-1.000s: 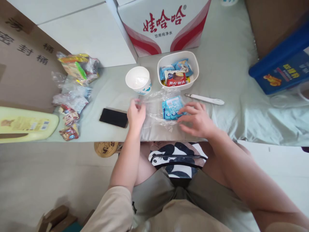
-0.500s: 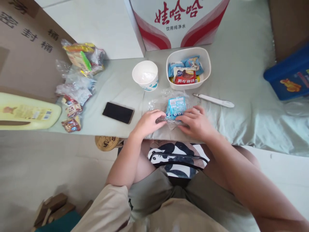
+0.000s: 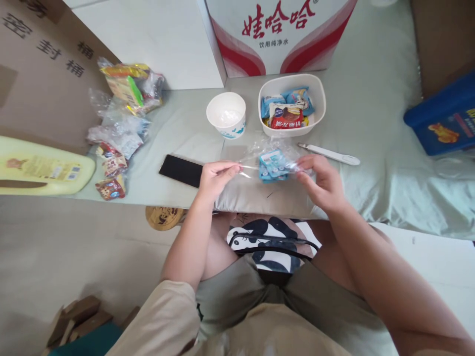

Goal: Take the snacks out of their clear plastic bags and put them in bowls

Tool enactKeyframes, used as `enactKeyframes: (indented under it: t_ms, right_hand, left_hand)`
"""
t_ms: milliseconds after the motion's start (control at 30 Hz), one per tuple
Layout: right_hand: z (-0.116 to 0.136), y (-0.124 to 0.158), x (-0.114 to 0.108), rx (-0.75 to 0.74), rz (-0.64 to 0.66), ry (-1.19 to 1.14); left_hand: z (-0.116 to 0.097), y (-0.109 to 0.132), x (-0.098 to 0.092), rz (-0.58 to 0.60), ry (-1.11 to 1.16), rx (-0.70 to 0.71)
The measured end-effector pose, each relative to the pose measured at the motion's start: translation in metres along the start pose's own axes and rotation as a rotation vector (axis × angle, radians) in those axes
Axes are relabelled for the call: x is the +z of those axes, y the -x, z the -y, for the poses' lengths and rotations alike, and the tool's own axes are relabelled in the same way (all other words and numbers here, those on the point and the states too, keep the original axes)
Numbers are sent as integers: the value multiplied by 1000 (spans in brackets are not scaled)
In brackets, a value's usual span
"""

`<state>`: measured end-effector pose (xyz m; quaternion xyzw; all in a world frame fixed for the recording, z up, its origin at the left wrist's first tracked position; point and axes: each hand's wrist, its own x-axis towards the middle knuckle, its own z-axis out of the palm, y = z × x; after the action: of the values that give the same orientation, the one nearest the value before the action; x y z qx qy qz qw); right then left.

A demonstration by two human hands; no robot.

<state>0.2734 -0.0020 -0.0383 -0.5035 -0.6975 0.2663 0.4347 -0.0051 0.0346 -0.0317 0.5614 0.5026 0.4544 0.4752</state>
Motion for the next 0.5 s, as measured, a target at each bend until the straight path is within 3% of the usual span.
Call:
enactKeyframes:
  t_ms: [100,167,233,333,400,433,500]
  right_hand:
    - [0,2,-3,55,-70,-149]
    - [0,4,-5,98,-47,-257]
    - [2,4,-8,145,32,-306]
    - [6,2,-13,176,243,-208]
    - [7,1,-15,146,369,-86]
    - [7,1,-14,124,408,-12]
    - [4,1,-11,101,422,154]
  left_hand:
    - [-1,0,0,-71,138,-52]
    - [-5,-1,-4,8,160,-79]
    - [-11,-2,-10,210,109,-117]
    - [-18,-4,-20,647,-16,-210]
    - [-17,-5,-22,784,-38,-259]
    - [-15,-5,-21,733,-23,-253]
    - [-9,-7,-14,395,-10,-154]
